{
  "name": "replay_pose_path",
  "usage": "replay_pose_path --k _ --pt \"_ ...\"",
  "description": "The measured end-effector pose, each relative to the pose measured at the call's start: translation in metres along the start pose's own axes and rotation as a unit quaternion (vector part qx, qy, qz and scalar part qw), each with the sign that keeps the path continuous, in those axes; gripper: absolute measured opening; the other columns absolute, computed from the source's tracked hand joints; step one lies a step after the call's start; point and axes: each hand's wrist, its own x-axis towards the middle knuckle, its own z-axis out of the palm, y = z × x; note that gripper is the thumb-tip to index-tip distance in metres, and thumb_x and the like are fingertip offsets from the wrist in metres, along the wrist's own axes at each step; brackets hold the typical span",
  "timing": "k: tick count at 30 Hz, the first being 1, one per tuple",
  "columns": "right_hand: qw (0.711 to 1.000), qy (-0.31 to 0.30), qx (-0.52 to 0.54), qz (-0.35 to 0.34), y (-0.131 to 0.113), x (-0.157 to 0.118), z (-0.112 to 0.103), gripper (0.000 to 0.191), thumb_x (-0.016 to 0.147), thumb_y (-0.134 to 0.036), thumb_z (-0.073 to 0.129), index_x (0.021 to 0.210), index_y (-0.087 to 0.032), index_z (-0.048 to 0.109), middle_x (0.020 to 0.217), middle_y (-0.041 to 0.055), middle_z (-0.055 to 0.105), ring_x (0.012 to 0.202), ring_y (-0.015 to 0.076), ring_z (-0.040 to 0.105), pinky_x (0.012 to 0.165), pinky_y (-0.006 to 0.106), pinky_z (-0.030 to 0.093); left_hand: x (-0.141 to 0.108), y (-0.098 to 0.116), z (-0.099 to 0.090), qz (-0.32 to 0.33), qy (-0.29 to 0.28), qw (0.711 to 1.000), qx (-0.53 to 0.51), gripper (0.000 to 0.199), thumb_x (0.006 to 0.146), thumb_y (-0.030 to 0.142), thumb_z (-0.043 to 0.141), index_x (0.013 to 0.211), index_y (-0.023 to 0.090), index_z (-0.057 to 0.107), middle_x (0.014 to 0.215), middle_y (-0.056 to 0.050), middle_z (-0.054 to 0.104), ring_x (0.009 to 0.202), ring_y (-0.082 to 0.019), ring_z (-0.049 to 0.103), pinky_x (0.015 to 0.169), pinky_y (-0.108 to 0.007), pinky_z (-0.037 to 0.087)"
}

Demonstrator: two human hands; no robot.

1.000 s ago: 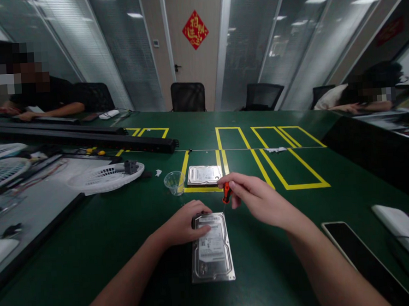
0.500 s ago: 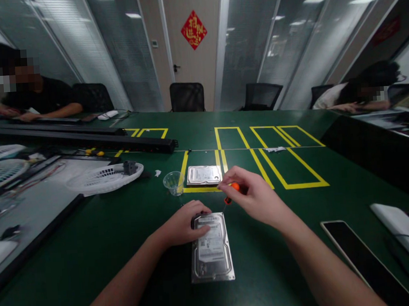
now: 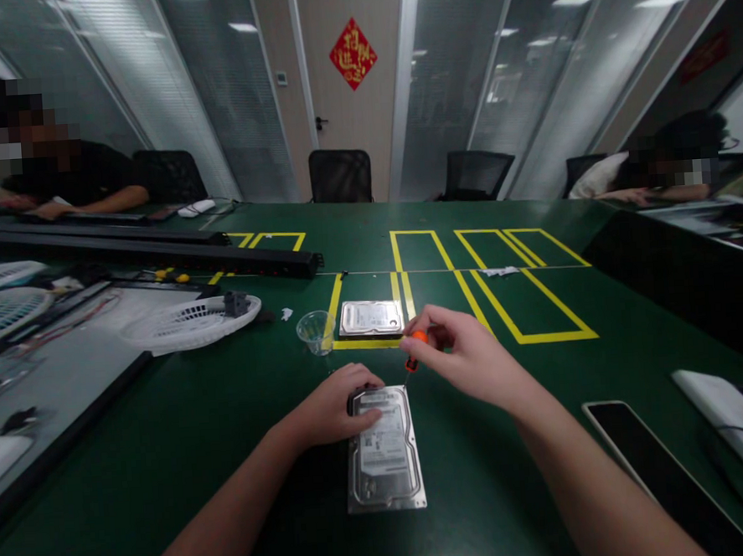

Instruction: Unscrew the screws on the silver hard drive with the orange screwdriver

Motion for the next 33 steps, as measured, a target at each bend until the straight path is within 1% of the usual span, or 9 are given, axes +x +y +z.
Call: replay_pose_path --k 3,8,10,13,17,19,24,29,33 --pt "1.000 0.011 0.021 -0.005 -0.0003 0.0001 0.0029 0.021 0.093 -0.035 0.068 0.085 -0.020 0.057 0.093 0.0051 0.070 0.069 0.0142 0.058 0.062 0.028 0.044 -0.0002 -0.0001 0.0003 0.002 0.001 1.000 0.000 0.034 0.087 0.029 0.072 0.120 0.023 0.066 0.117 -0.007 0.065 0.109 -0.025 0.060 0.095 -0.039 0.051" --pt "0.999 0.004 0.024 -0.029 -0.0044 0.0003 0.0017 0.010 0.097 -0.030 0.062 0.100 -0.021 0.064 0.093 0.0028 0.069 0.071 0.0142 0.058 0.063 0.028 0.044 -0.0002 0.0002 0.0003 -0.001 0.000 1.000 0.000 0.034 0.087 0.030 0.071 0.120 0.023 0.066 0.117 -0.007 0.065 0.108 -0.025 0.060 0.094 -0.038 0.051" --pt "0.999 -0.006 0.014 -0.028 -0.0052 0.0006 -0.0003 0.013 0.099 -0.033 0.061 0.099 -0.021 0.067 0.088 0.0022 0.068 0.073 0.0151 0.060 0.065 0.028 0.045 -0.0002 0.0006 -0.0001 -0.002 -0.002 1.000 -0.001 0.034 0.087 0.029 0.071 0.120 0.023 0.066 0.117 -0.007 0.065 0.107 -0.024 0.060 0.093 -0.038 0.050" --pt "0.998 -0.049 0.034 -0.008 -0.0054 0.0005 -0.0029 0.024 0.103 -0.037 0.053 0.098 -0.020 0.068 0.086 0.0029 0.068 0.070 0.0151 0.062 0.064 0.029 0.047 0.0000 0.0006 -0.0002 0.002 -0.003 1.000 -0.001 0.033 0.087 0.029 0.071 0.120 0.023 0.066 0.115 -0.007 0.065 0.107 -0.024 0.060 0.093 -0.037 0.050" --pt "0.995 -0.070 0.076 0.014 -0.0042 -0.0001 -0.0040 0.030 0.107 -0.036 0.041 0.114 -0.019 0.065 0.080 0.0018 0.065 0.068 0.0150 0.065 0.066 0.029 0.051 0.0001 -0.0001 0.0003 0.005 0.000 1.000 0.003 0.034 0.087 0.030 0.071 0.120 0.023 0.066 0.115 -0.007 0.065 0.106 -0.025 0.060 0.093 -0.038 0.050" --pt "0.996 -0.056 0.069 0.018 -0.0029 0.0002 -0.0035 0.027 0.106 -0.037 0.046 0.111 -0.019 0.065 0.078 0.0016 0.065 0.067 0.0150 0.064 0.064 0.029 0.051 0.0001 0.0001 0.0002 0.004 -0.001 1.000 0.002 0.034 0.087 0.030 0.071 0.120 0.023 0.066 0.115 -0.007 0.065 0.106 -0.025 0.061 0.093 -0.038 0.050" --pt "0.998 -0.014 0.056 0.013 -0.0015 0.0005 0.0006 0.019 0.095 -0.038 0.066 0.092 -0.020 0.061 0.086 0.0040 0.069 0.066 0.0139 0.060 0.057 0.028 0.046 0.0001 0.0011 -0.0004 0.000 -0.003 1.000 0.000 0.034 0.087 0.030 0.071 0.120 0.023 0.066 0.116 -0.007 0.065 0.108 -0.025 0.060 0.095 -0.038 0.050" --pt "0.998 -0.017 0.065 0.000 -0.0063 -0.0015 0.0018 0.011 0.097 -0.032 0.063 0.100 -0.021 0.061 0.088 0.0021 0.068 0.062 0.0122 0.056 0.055 0.027 0.043 0.0000 -0.0009 0.0004 0.004 0.001 1.000 0.004 0.034 0.087 0.030 0.072 0.121 0.024 0.066 0.116 -0.007 0.065 0.107 -0.024 0.061 0.094 -0.038 0.050" --pt "0.997 -0.050 0.051 0.002 -0.0082 -0.0017 -0.0018 0.020 0.101 -0.036 0.056 0.104 -0.021 0.068 0.086 0.0025 0.067 0.065 0.0133 0.060 0.059 0.028 0.047 0.0000 -0.0006 0.0002 0.004 0.000 1.000 0.006 0.034 0.087 0.029 0.072 0.121 0.024 0.066 0.115 -0.006 0.065 0.107 -0.024 0.061 0.094 -0.038 0.050"
